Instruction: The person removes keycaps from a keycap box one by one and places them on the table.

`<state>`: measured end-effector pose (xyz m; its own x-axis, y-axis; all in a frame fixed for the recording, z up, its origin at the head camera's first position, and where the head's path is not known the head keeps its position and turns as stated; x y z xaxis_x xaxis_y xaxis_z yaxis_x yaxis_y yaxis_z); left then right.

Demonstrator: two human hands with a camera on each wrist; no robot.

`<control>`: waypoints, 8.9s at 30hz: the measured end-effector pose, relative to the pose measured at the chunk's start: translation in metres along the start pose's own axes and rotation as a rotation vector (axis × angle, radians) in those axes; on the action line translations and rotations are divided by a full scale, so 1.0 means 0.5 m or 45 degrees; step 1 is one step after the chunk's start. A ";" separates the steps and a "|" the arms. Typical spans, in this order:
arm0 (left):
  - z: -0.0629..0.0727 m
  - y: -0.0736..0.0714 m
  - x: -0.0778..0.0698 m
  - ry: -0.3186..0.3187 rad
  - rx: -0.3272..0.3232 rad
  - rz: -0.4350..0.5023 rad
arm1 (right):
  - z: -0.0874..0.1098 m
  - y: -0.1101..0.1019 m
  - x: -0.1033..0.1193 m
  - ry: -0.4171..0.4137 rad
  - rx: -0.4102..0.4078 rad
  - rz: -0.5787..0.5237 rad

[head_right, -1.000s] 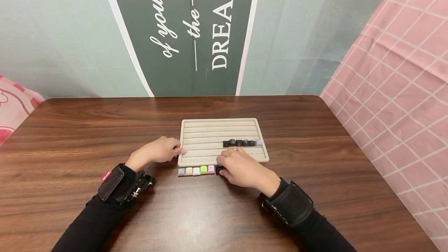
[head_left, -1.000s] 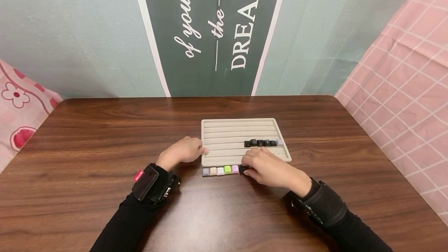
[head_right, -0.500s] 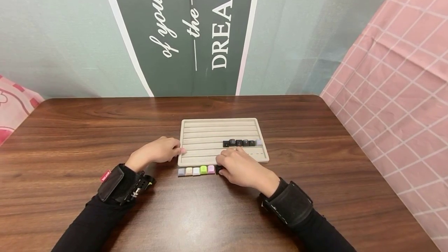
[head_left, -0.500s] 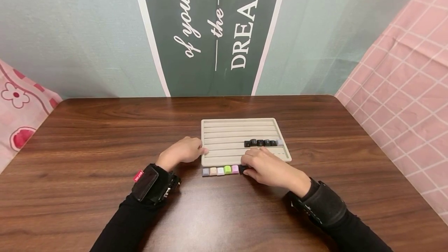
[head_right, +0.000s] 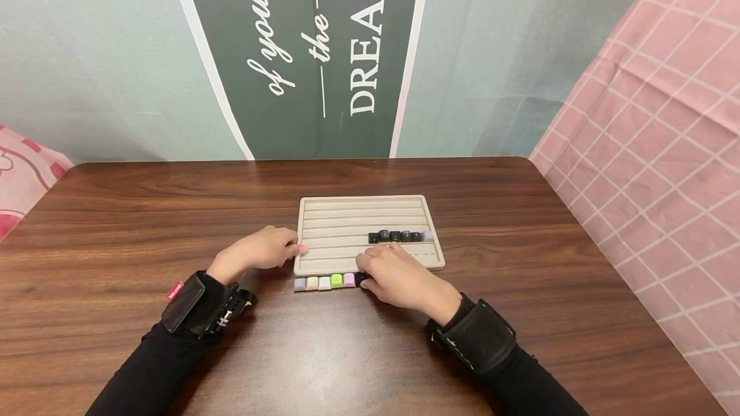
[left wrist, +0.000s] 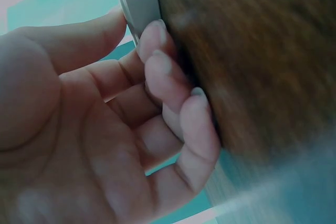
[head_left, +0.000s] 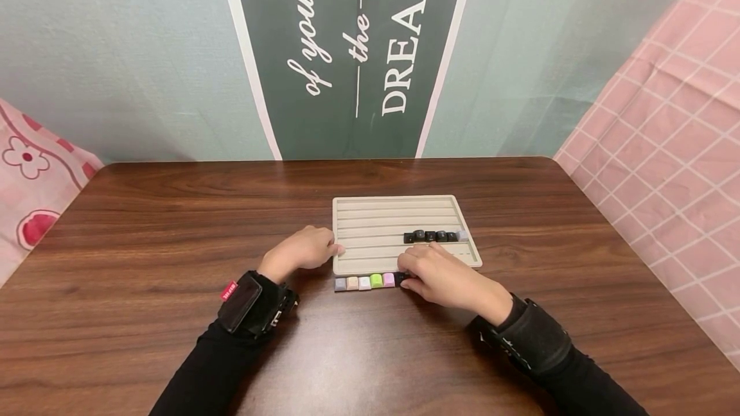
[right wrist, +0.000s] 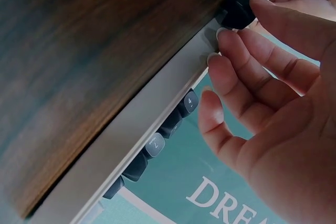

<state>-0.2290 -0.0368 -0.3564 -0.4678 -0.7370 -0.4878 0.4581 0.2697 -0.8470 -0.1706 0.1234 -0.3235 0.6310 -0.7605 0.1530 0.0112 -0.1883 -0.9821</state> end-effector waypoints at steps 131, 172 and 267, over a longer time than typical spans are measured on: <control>0.001 -0.005 -0.003 -0.008 0.005 -0.036 | -0.075 -0.015 -0.104 0.304 -0.042 0.077; 0.002 -0.005 -0.004 -0.011 -0.007 -0.045 | -0.071 -0.027 -0.097 0.294 -0.114 0.087; 0.004 -0.004 -0.006 -0.016 -0.005 -0.033 | 0.022 -0.009 -0.015 -0.015 0.017 0.092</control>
<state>-0.2268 -0.0364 -0.3529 -0.4698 -0.7515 -0.4632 0.4432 0.2530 -0.8600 -0.1669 0.1368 -0.3213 0.6397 -0.7644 0.0804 -0.0247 -0.1249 -0.9919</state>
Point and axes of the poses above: each hand's wrist, its own z-axis away from the middle knuckle, its own y-axis out of the palm, x = y × z, the point moved 7 cm from there along -z, towards the middle knuckle, and after that the axes turned 14 degrees about y, right-handed, at the moved point
